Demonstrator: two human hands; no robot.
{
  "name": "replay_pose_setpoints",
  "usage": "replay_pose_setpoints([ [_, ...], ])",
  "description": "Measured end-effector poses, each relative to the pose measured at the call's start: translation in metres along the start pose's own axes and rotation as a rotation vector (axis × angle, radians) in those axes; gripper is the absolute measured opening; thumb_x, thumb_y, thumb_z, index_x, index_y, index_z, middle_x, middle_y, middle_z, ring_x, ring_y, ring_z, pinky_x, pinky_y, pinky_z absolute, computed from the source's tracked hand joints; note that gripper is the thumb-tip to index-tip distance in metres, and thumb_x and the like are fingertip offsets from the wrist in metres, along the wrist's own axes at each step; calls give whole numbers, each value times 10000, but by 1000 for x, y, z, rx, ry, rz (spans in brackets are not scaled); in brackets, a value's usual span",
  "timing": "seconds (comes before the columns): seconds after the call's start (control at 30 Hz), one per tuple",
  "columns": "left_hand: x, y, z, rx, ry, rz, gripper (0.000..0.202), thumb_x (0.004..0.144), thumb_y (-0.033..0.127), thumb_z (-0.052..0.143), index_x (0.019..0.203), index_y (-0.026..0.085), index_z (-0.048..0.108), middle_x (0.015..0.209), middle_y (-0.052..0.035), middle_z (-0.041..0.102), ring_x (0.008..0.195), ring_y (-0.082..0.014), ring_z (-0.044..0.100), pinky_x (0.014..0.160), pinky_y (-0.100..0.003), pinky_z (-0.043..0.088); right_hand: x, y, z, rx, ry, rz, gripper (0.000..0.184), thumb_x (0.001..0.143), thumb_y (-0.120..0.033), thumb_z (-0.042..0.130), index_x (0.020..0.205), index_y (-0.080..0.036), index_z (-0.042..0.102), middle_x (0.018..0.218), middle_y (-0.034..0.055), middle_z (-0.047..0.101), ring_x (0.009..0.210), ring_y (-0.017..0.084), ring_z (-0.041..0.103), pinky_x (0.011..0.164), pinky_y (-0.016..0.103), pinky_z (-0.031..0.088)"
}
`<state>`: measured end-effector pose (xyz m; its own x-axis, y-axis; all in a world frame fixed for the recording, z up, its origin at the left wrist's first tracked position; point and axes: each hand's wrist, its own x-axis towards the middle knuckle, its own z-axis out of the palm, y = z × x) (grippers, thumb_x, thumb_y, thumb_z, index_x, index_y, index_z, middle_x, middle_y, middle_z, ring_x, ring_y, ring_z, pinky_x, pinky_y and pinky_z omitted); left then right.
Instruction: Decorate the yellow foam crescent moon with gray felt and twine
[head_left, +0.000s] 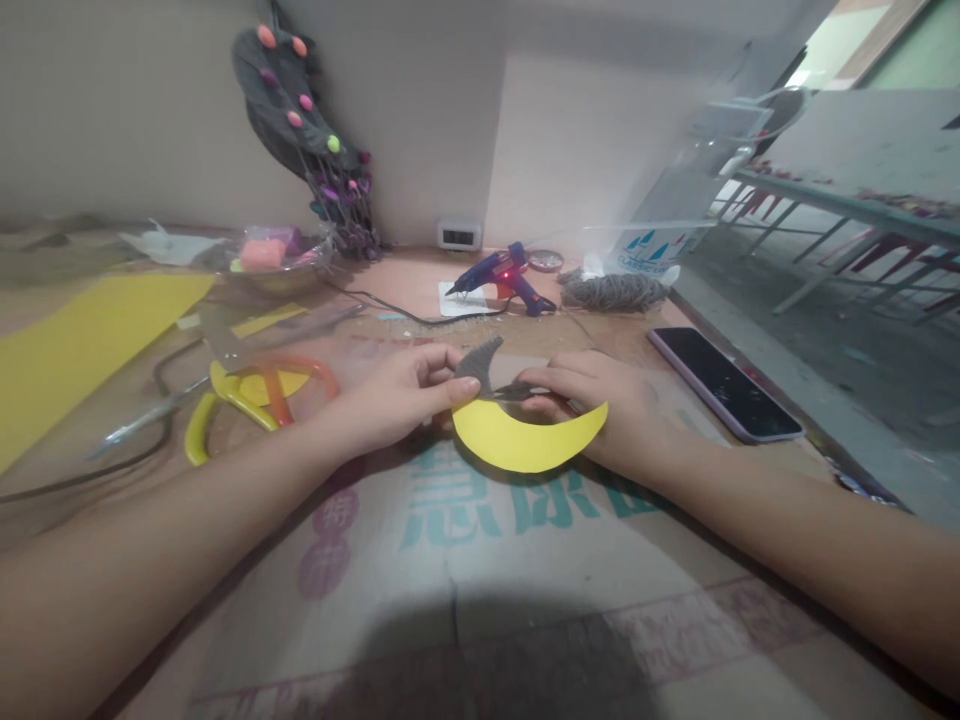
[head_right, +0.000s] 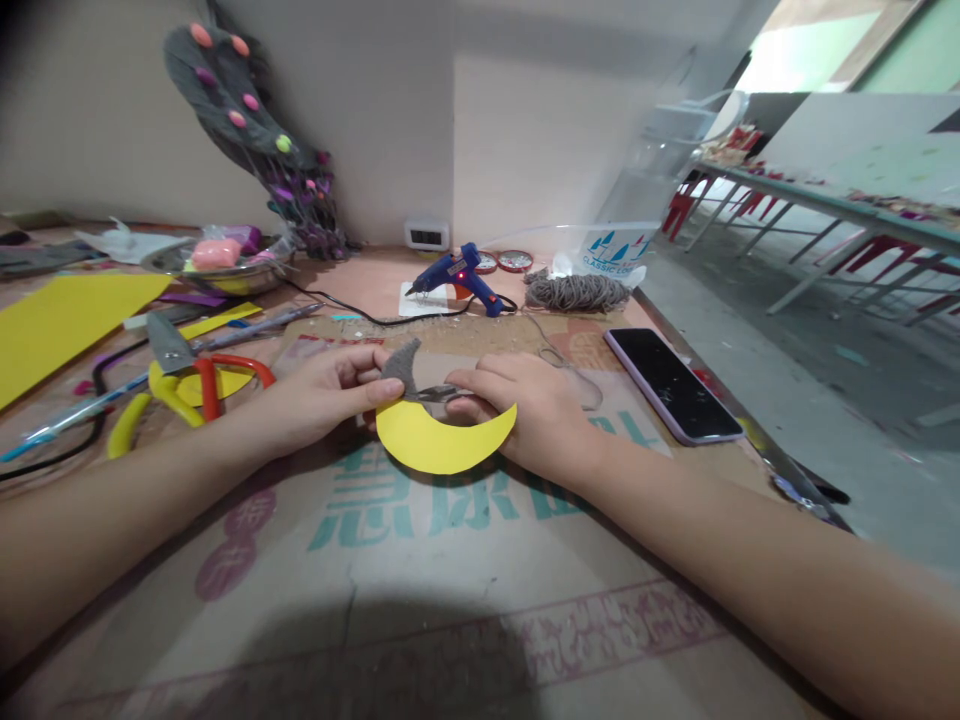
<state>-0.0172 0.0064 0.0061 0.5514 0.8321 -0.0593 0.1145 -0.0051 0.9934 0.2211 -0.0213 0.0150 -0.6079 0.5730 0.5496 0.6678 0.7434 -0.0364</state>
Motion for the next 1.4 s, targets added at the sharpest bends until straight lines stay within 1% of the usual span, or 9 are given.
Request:
replay_pose_setpoints([
  [0.17,1,1,1,-11,-8,6,207,827,350,653,816,177,540,616,54,556,511,-57,507,475,-153,369,1,0,-3,-74,-36,-41,277,966,-341,481,998,-154,683,770,60,660,683,166,542,624,302,357],
  [0.27,2,1,1,-14,-16,5,197,829,344,650,826,178,543,621,56,551,512,-56,502,478,-152,372,1,0,-4,-95,-36,-58,275,969,-338,477,1000,-157,682,781,62,666,687,169,536,622,304,342],
  [0.47,1,-1,0,20,-33,-1,204,824,352,642,860,170,556,650,42,565,528,-70,512,494,-165,388,2,0,-4,-115,-44,-99,259,966,-321,490,989,-149,683,739,47,648,662,164,508,610,302,314],
  [0.77,2,-3,-2,26,-53,15,201,843,349,626,875,165,552,645,50,549,532,-61,506,504,-161,383,1,1,-1,-111,-81,-60,276,967,-345,484,972,-153,681,754,49,656,654,160,515,604,299,308],
  [0.83,2,-3,-2,24,-52,19,205,843,354,628,874,167,551,643,51,550,529,-61,508,501,-162,382,0,1,0,-93,-63,-49,280,967,-347,484,969,-148,681,750,48,657,655,155,523,608,293,323],
  [1.0,2,-3,-1,17,-31,17,214,852,369,621,870,170,545,642,52,557,526,-58,515,493,-155,380,-1,2,3,-25,34,-6,285,957,-351,503,963,-134,687,717,46,638,655,150,536,623,283,365],
  [1.23,2,-2,-1,22,-6,28,216,839,364,630,863,163,555,653,44,562,530,-63,524,498,-163,402,0,0,1,-34,25,-21,271,950,-345,516,949,-137,690,701,43,628,652,154,536,612,291,363],
  [1.4,4,-4,-1,23,-17,62,218,830,362,635,868,158,568,677,29,572,545,-70,530,506,-172,418,-1,1,1,-14,39,-27,263,953,-345,511,957,-145,682,718,45,634,658,154,533,620,289,368],
])
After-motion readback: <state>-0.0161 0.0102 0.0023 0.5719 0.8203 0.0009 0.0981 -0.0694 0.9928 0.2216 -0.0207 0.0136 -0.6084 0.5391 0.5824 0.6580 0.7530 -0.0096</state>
